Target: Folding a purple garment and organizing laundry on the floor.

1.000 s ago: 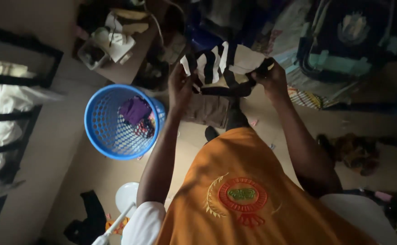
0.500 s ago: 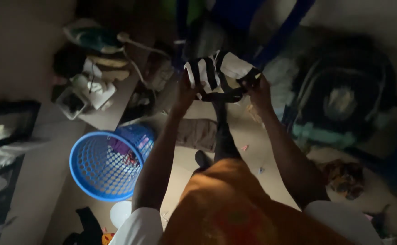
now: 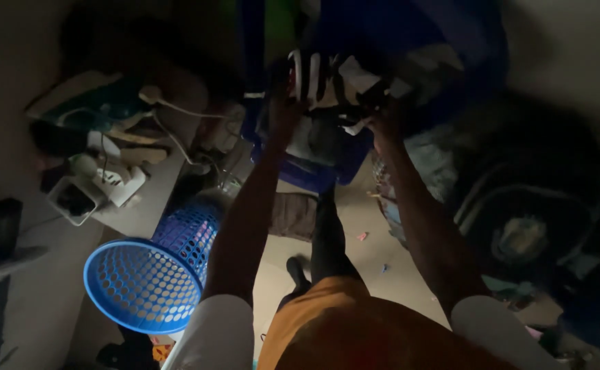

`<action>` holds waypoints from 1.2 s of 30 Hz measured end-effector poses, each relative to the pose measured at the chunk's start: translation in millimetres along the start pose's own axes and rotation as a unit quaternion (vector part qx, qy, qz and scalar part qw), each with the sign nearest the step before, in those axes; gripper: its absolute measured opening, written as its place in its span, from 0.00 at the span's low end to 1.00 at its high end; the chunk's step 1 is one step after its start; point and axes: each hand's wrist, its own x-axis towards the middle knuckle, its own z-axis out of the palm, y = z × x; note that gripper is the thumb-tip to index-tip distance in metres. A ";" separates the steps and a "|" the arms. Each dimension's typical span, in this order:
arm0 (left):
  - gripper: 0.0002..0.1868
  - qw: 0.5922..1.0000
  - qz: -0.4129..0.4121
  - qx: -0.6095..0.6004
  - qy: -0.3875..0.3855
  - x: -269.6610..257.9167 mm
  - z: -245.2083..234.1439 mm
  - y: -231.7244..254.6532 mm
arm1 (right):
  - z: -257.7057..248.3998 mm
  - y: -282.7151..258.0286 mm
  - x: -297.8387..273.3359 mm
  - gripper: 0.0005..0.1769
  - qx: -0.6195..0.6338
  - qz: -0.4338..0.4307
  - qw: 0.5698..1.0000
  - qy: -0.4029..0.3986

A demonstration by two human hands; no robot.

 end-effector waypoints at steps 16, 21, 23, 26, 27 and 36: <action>0.32 0.946 0.038 0.321 0.027 -16.6 39.2 -3.8 | 125.2 -107.6 -73.8 0.22 -0.391 -0.253 0.883 0.052; 0.35 0.931 0.148 0.334 0.015 -32.5 22.0 21.0 | 128.6 -130.0 -85.1 0.20 -0.475 -0.310 0.824 -0.014; 0.27 0.940 0.083 0.329 -0.046 -47.8 21.3 6.2 | 124.3 -128.9 -99.0 0.22 -0.490 -0.348 0.799 -0.004; 0.19 0.958 0.088 0.266 -0.064 -80.8 9.7 23.2 | 126.9 -128.7 -121.4 0.24 -0.499 -0.379 0.779 -0.004; 0.20 0.966 0.151 0.209 -0.024 -98.3 4.0 34.3 | 128.9 -127.2 -132.3 0.24 -0.495 -0.367 0.787 -0.016; 0.10 0.980 0.045 0.184 -0.062 -236.6 -62.6 88.3 | 136.8 -22.8 -231.2 0.17 -0.453 -0.342 0.810 -0.148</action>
